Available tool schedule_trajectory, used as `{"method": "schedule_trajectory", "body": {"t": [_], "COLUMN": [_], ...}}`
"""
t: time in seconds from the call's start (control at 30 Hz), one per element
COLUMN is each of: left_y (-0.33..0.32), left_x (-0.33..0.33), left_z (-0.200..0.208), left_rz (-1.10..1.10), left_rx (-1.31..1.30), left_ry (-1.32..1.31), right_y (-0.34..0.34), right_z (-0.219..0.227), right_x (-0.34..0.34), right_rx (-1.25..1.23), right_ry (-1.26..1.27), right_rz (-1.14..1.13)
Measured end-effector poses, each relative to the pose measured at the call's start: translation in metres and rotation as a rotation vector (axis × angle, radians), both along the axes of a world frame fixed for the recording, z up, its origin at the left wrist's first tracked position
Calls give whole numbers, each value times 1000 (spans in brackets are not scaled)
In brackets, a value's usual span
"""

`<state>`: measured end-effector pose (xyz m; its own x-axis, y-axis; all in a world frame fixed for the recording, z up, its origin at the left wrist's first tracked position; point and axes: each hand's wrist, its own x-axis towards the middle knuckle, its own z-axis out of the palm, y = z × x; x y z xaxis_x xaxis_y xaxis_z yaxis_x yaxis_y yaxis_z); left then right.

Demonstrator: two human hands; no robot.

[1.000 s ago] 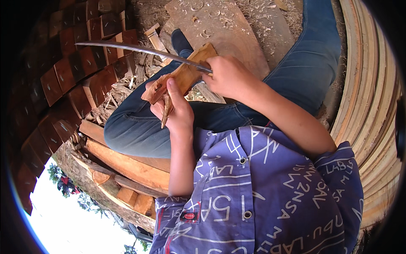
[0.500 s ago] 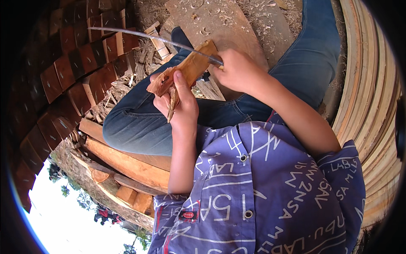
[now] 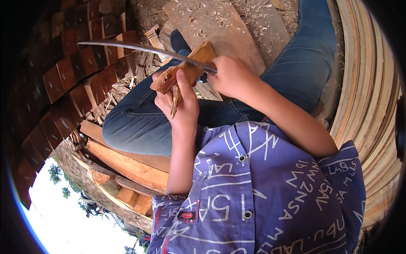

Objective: The person sits on the ground and uses a knife to shave and shape a small piece of wood. They repeatedly hold the wood in one hand and scrape the blade along its surface to remove thin shavings, occasionally rotating the piece to work different sides.

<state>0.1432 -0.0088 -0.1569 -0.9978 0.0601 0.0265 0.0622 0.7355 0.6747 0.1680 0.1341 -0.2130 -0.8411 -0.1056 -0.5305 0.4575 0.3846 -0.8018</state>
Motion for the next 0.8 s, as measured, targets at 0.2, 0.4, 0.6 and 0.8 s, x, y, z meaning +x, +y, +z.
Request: {"method": "schedule_trajectory", "body": {"t": [0.2, 0.4, 0.6, 0.8], "left_y": [10, 6, 9, 5], "left_x": [-4, -3, -8, -1], "left_z": [11, 1, 5, 4], "left_rz": [102, 9, 47, 59], "left_rx": [111, 36, 37, 14], "left_ry": [-112, -47, -60, -65], "right_y": [28, 8, 18, 10], "right_z": [-40, -6, -4, -17], "right_x": [4, 2, -6, 7], "right_rx": [53, -81, 5, -23], "right_ry": [-178, -63, -122, -68], "right_rz": [62, -44, 53, -22]}}
